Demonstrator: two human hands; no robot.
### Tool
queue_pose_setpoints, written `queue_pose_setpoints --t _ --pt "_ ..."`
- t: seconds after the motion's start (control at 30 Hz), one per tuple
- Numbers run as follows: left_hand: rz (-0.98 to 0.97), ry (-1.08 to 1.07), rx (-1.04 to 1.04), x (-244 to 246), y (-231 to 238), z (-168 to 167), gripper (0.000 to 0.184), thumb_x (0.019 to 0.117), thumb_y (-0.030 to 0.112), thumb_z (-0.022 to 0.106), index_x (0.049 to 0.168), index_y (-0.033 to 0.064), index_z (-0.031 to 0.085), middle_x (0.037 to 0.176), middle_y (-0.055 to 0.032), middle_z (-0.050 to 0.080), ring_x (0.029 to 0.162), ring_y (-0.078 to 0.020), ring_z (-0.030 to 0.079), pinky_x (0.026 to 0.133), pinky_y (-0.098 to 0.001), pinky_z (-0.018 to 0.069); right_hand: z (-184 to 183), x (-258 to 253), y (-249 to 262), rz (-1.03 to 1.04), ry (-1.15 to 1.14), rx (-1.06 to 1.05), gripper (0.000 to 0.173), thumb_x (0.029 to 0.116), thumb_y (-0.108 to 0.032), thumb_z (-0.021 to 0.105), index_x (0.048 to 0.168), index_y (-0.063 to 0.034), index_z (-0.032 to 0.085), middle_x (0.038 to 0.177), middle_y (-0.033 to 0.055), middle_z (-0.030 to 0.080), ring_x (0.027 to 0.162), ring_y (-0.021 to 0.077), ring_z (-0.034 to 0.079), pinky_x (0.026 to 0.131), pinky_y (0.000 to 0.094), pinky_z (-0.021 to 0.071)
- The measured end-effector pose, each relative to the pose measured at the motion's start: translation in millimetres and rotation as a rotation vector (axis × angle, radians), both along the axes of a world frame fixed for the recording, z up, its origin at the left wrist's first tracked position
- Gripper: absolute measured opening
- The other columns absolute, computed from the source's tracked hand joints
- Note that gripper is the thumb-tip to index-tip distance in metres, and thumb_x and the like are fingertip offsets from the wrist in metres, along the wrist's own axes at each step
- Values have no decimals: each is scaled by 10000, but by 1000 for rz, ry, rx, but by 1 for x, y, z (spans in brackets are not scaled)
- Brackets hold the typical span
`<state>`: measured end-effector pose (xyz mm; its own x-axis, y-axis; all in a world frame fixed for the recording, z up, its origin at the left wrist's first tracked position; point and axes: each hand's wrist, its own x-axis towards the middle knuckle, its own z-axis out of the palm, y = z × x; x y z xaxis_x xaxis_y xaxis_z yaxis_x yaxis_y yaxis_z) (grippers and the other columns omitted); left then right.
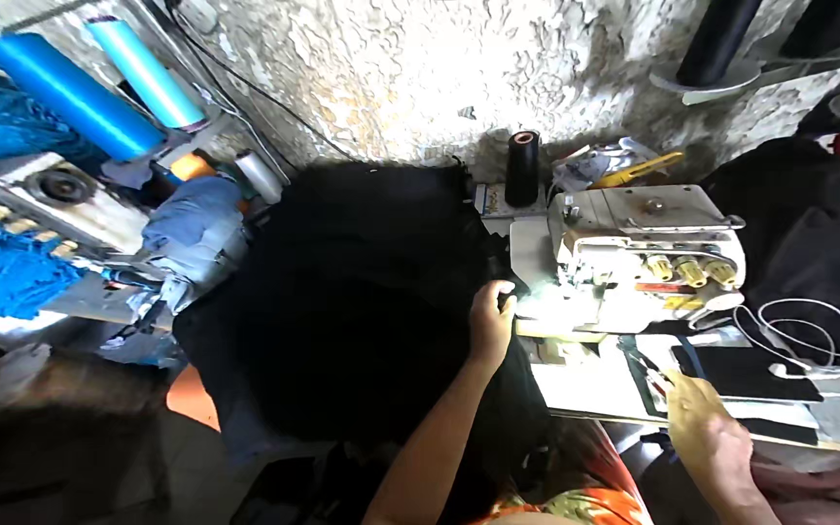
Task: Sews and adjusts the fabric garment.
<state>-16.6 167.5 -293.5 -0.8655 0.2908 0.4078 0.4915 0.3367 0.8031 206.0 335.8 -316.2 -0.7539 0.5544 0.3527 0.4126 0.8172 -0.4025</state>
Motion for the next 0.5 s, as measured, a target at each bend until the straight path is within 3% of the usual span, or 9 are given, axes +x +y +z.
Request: queue_pose_setpoints --t 0.1,0.2,0.27,0.37,0.43,0.5 --pt "-1 -42 108 20 -6 0 188 928 1 674 1107 -55 687 1102 -177 711 1080 -245 676 976 -401 534 27 -24 -8 178 79 -101 306 976 -97 609 1227 62 681 1123 310 672 955 502 687 759 660 542" --pt "-2 -13 144 33 -5 2 175 923 -6 671 1088 -52 704 1096 -173 723 1085 -240 685 978 -388 538 43 -61 -18 290 128 -22 273 917 -91 717 1161 33 719 1073 292 687 891 475 708 722 621 571" --pt "2 3 144 36 -4 2 162 920 -12 668 1069 -52 715 1084 -173 727 1073 -248 688 969 -385 541 52 -85 -26 276 22 42 221 961 -103 677 1104 55 733 1007 316 692 878 503 705 726 630 567" --pt "-11 8 143 38 -3 4 148 921 -21 660 1052 -56 720 1068 -177 729 1065 -250 691 970 -382 541 63 -113 -35 235 -206 71 317 1057 -172 530 1165 57 721 883 323 705 852 540 701 707 656 534" --pt "-18 17 137 40 -2 4 147 923 -28 656 1052 -54 720 1072 -180 727 1067 -253 689 966 -381 543 70 -122 -39 216 -283 38 328 1075 -169 495 1233 24 708 894 317 708 879 543 695 733 661 520" --pt "-29 18 119 41 -4 4 150 935 -22 648 1064 -43 721 1089 -171 724 1086 -245 684 973 -376 540 60 -123 -39 225 -216 76 276 1040 -106 519 1110 46 739 820 310 703 805 543 700 660 663 517"
